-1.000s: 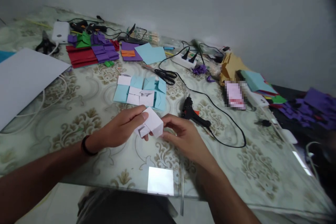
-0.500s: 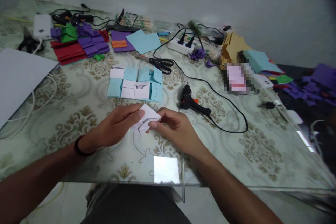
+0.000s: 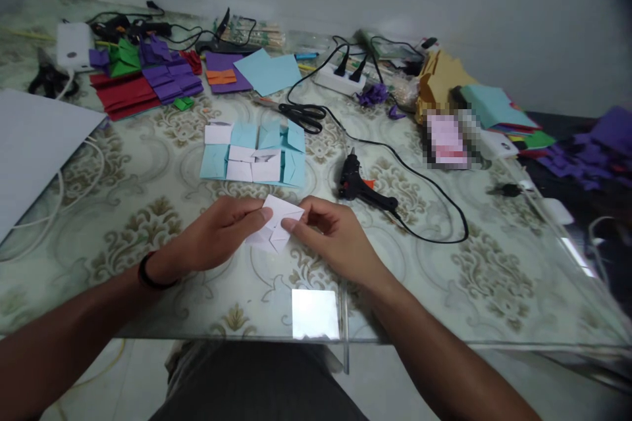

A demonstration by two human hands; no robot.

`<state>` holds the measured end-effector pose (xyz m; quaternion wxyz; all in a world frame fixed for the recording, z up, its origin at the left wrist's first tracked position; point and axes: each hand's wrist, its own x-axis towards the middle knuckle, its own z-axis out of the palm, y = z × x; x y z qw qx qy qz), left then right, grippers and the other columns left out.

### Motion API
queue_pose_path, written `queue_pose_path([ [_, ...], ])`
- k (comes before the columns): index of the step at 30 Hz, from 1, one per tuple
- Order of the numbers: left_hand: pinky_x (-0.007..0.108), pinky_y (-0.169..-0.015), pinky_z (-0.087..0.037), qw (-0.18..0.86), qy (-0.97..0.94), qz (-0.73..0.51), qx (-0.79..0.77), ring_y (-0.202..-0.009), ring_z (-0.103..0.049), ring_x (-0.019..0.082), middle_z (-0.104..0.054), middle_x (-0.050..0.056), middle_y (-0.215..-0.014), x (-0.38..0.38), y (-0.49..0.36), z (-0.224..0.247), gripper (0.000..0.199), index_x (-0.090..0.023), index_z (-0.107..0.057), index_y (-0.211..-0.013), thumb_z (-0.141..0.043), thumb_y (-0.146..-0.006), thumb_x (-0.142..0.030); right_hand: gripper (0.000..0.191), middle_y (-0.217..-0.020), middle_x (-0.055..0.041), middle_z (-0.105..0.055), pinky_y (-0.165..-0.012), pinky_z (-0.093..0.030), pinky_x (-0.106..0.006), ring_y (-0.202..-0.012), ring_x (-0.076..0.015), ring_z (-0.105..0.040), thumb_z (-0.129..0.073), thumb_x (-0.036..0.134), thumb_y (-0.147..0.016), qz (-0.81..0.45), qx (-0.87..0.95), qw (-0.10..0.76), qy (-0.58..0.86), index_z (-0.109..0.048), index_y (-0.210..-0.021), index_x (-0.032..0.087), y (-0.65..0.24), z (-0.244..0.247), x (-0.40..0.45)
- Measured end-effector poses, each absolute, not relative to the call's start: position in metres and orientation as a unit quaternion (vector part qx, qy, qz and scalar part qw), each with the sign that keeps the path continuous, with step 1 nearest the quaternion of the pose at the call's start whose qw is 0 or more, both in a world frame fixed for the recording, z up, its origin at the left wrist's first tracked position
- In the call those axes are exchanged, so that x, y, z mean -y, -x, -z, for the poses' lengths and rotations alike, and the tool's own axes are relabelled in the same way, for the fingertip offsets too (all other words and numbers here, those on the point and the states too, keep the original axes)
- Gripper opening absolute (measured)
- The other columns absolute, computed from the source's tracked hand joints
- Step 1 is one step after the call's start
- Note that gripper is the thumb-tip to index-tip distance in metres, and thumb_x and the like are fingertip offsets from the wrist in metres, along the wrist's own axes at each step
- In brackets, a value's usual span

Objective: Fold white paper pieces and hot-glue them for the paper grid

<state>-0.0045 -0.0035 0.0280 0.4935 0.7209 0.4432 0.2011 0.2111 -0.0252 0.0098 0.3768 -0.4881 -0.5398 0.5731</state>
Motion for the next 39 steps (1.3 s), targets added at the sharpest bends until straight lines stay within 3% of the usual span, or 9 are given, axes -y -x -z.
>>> queue_pose_path([
  [4, 0.025, -0.052, -0.028, 0.500, -0.720, -0.190, -0.442, -0.057, -0.038, 0.010, -0.040, -0.005, -0.062, 0.002, 0.004, -0.027, 0.042, -0.018, -0.048, -0.067, -0.046, -0.101, -0.041, 0.043, -0.064, 0.0053, -0.046, -0.057, -0.031, -0.026, -0.062, -0.0110, -0.039, -0.082, 0.046, -0.082, -0.567, 0.547, 0.373, 0.490, -0.051, -0.067, 0.020, -0.212, -0.010, 0.025],
  [10, 0.023, -0.052, -0.034, 0.541, -0.710, -0.182, -0.413, -0.060, -0.049, 0.012, -0.058, -0.002, -0.068, 0.002, 0.004, -0.025, 0.031, -0.016, -0.068, -0.084, -0.057, -0.097, -0.042, 0.044, -0.063, 0.0054, -0.046, -0.057, -0.031, -0.026, -0.061, -0.0106, -0.038, -0.082, 0.044, -0.083, -0.553, 0.570, 0.360, 0.490, -0.049, -0.065, 0.020, -0.212, -0.011, 0.025],
  [13, 0.022, -0.052, -0.036, 0.545, -0.705, -0.181, -0.416, -0.060, -0.052, 0.013, -0.061, -0.001, -0.069, 0.002, 0.004, -0.025, 0.028, -0.016, -0.071, -0.087, -0.060, -0.094, -0.041, 0.036, -0.064, 0.0050, -0.049, -0.059, -0.035, -0.026, -0.061, -0.0110, -0.043, -0.080, 0.042, -0.084, -0.546, 0.582, 0.362, 0.482, -0.056, -0.070, 0.019, -0.210, -0.011, 0.025],
  [16, 0.023, -0.052, -0.036, 0.524, -0.717, -0.167, -0.429, -0.060, -0.050, 0.012, -0.059, -0.001, -0.067, 0.001, 0.004, -0.024, 0.028, -0.015, -0.071, -0.084, -0.060, -0.093, -0.039, 0.025, -0.067, 0.0046, -0.052, -0.061, -0.039, -0.026, -0.063, -0.0117, -0.048, -0.078, 0.040, -0.086, -0.543, 0.587, 0.372, 0.472, -0.065, -0.082, 0.019, -0.209, -0.011, 0.025],
  [24, 0.024, -0.054, -0.032, 0.487, -0.739, -0.158, -0.438, -0.061, -0.046, 0.011, -0.053, -0.003, -0.065, 0.001, 0.003, -0.026, 0.026, -0.016, -0.061, -0.072, -0.058, -0.090, -0.034, 0.023, -0.066, 0.0022, -0.059, -0.057, -0.038, -0.025, -0.060, -0.0113, -0.050, -0.066, 0.036, -0.093, -0.528, 0.599, 0.366, 0.478, -0.069, -0.079, 0.018, -0.211, -0.015, 0.026],
  [32, 0.024, -0.057, -0.038, 0.513, -0.719, -0.164, -0.439, -0.066, -0.053, 0.013, -0.061, -0.002, -0.073, 0.000, 0.007, -0.027, 0.025, -0.015, -0.066, -0.081, -0.058, -0.092, -0.035, 0.020, -0.077, -0.0016, -0.071, -0.062, -0.044, -0.026, -0.065, -0.0125, -0.057, -0.067, 0.035, -0.094, -0.488, 0.575, 0.429, 0.497, -0.073, -0.085, 0.018, -0.221, -0.009, 0.018],
  [39, 0.023, -0.054, -0.040, 0.518, -0.707, -0.183, -0.445, -0.064, -0.054, 0.014, -0.062, -0.001, -0.071, 0.000, 0.006, -0.026, 0.030, -0.015, -0.067, -0.083, -0.058, -0.096, -0.040, 0.026, -0.074, -0.0010, -0.069, -0.060, -0.042, -0.026, -0.063, -0.0123, -0.055, -0.071, 0.043, -0.092, -0.526, 0.556, 0.426, 0.483, -0.074, -0.085, 0.018, -0.220, -0.012, 0.018],
])
